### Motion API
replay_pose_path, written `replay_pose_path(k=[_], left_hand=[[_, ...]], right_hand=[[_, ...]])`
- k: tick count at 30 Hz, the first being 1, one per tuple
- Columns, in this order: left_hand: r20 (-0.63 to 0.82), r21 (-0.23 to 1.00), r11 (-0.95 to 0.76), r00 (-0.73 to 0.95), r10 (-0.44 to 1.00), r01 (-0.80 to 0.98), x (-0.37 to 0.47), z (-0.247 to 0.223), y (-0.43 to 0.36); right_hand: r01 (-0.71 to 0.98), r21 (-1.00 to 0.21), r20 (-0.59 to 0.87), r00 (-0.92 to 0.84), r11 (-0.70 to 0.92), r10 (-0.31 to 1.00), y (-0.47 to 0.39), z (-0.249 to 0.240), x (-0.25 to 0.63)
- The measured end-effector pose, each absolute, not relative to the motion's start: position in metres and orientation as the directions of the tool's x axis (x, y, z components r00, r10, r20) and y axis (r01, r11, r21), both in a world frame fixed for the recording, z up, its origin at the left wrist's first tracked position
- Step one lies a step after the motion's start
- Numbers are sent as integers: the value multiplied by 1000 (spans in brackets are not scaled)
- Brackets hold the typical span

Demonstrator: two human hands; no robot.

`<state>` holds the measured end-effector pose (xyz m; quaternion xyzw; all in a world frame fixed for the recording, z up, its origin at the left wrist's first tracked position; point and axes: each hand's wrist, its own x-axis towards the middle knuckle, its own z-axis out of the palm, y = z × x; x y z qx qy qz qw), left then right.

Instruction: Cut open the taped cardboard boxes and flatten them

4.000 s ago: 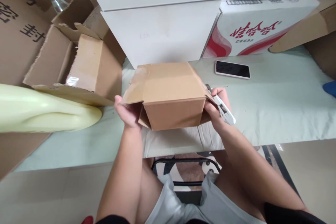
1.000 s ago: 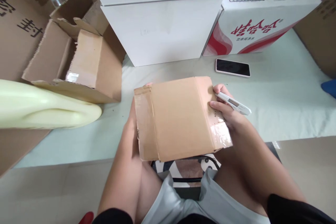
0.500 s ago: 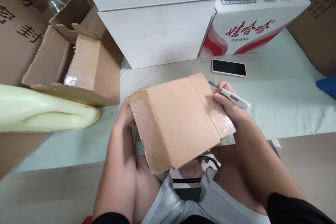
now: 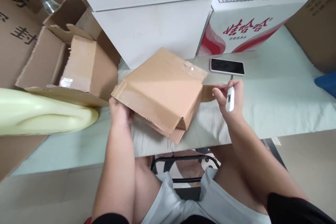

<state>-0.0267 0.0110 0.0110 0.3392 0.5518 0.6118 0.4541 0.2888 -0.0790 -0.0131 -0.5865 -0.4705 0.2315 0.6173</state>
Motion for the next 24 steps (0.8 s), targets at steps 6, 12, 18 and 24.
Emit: replay_pose_path(k=[6, 12, 18, 24], left_hand=[[-122, 939, -49, -464, 877, -341, -18, 21, 9], [-44, 930, -117, -419, 907, -349, -15, 19, 6], [20, 901, -178, -372, 928, -396, -12, 20, 7], [-8, 902, -150, -363, 932, -405, -11, 23, 5]], right_hand=[[495, -805, 513, 306, 327, 802, -92, -11, 253], [476, -782, 487, 65, 402, 871, -96, -21, 230], [524, -792, 446, 143, 315, 883, -91, -25, 225], [399, -881, 354, 195, 256, 915, -91, -22, 224]])
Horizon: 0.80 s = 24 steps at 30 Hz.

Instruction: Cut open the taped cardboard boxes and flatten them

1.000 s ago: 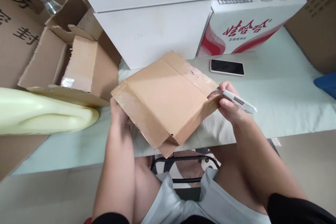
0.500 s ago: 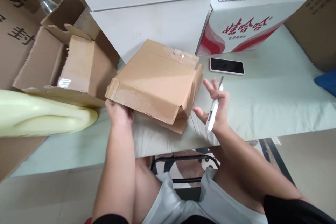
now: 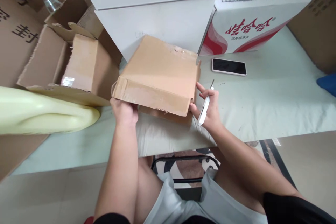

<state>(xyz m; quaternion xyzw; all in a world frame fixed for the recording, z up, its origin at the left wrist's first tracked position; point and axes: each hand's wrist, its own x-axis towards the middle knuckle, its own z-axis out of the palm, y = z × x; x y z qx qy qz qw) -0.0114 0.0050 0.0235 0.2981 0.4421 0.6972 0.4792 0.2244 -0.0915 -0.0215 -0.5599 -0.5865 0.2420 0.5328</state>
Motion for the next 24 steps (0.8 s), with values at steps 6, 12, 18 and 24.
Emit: replay_pose_path(k=[6, 12, 18, 24], left_hand=[[0, 924, -122, -319, 948, -362, -7, 27, 3], [-20, 917, -110, -320, 947, -382, -8, 24, 3], [15, 930, -137, -338, 941, -341, -6, 25, 2], [-30, 962, -44, -266, 963, -269, -7, 21, 4]], right_hand=[[230, -946, 288, 266, 230, 920, -86, -26, 224], [198, -965, 238, 370, 174, 898, -82, -29, 229], [391, -876, 416, 316, 282, 853, -85, -21, 232], [447, -841, 416, 177, 304, 892, -87, -19, 232]])
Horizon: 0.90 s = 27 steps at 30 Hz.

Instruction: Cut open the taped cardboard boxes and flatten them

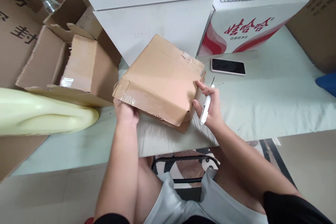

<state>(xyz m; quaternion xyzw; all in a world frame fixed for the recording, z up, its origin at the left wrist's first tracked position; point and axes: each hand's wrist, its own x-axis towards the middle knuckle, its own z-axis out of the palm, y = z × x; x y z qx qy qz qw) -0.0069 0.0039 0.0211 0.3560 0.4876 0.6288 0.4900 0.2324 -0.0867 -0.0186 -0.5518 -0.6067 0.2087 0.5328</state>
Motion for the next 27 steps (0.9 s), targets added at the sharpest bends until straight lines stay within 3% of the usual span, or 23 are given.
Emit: replay_pose_path(k=[10, 18, 23, 27], left_hand=[[-146, 925, 79, -155, 977, -372, -13, 16, 6], [-231, 914, 180, -101, 968, -365, -16, 10, 9], [-188, 906, 135, -97, 977, -401, -18, 13, 9], [-132, 857, 33, -158, 979, -514, -19, 16, 7]], right_hand=[[475, -818, 414, 94, 325, 905, -83, -27, 233], [517, -823, 275, 0, 235, 962, -77, -30, 235], [541, -818, 220, -21, 196, 975, -75, -33, 230], [665, -733, 104, -97, 142, 990, -76, -36, 223]])
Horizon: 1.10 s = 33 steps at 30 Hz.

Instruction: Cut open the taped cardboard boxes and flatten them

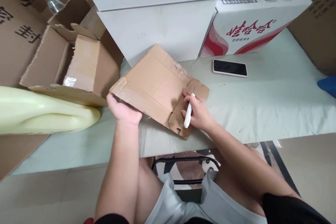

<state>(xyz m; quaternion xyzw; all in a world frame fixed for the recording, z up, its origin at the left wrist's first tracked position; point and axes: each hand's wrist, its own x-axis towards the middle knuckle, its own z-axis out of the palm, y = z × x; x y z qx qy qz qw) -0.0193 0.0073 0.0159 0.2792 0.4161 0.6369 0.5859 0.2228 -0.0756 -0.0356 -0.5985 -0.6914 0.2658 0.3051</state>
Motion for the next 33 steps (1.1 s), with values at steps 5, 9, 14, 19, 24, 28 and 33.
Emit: replay_pose_path(k=[5, 9, 14, 19, 24, 28, 33], left_hand=[[-148, 791, -5, -198, 969, -612, -18, 15, 5], [-163, 824, 40, -169, 972, -565, -18, 10, 7], [-371, 832, 171, -300, 879, -528, -16, 3, 14], [-387, 816, 157, -324, 864, -557, -14, 0, 15], [-400, 812, 192, -286, 871, -551, -23, -1, 19], [-347, 837, 170, -263, 900, -521, -32, 0, 23], [-342, 835, 190, -216, 915, -517, -31, 7, 20]], right_hand=[[753, -644, 18, -159, 133, 987, -76, -34, 220], [767, -628, -9, -174, 130, 985, -76, -33, 219], [787, -601, -2, -176, 140, 984, -77, -31, 214], [799, -582, 14, -178, 153, 984, -78, -35, 211], [737, -659, 49, -160, 152, 986, -77, -33, 216], [596, -789, 219, 50, 146, 974, -73, -21, 235], [516, -856, 239, 381, 9, 893, -68, -15, 265]])
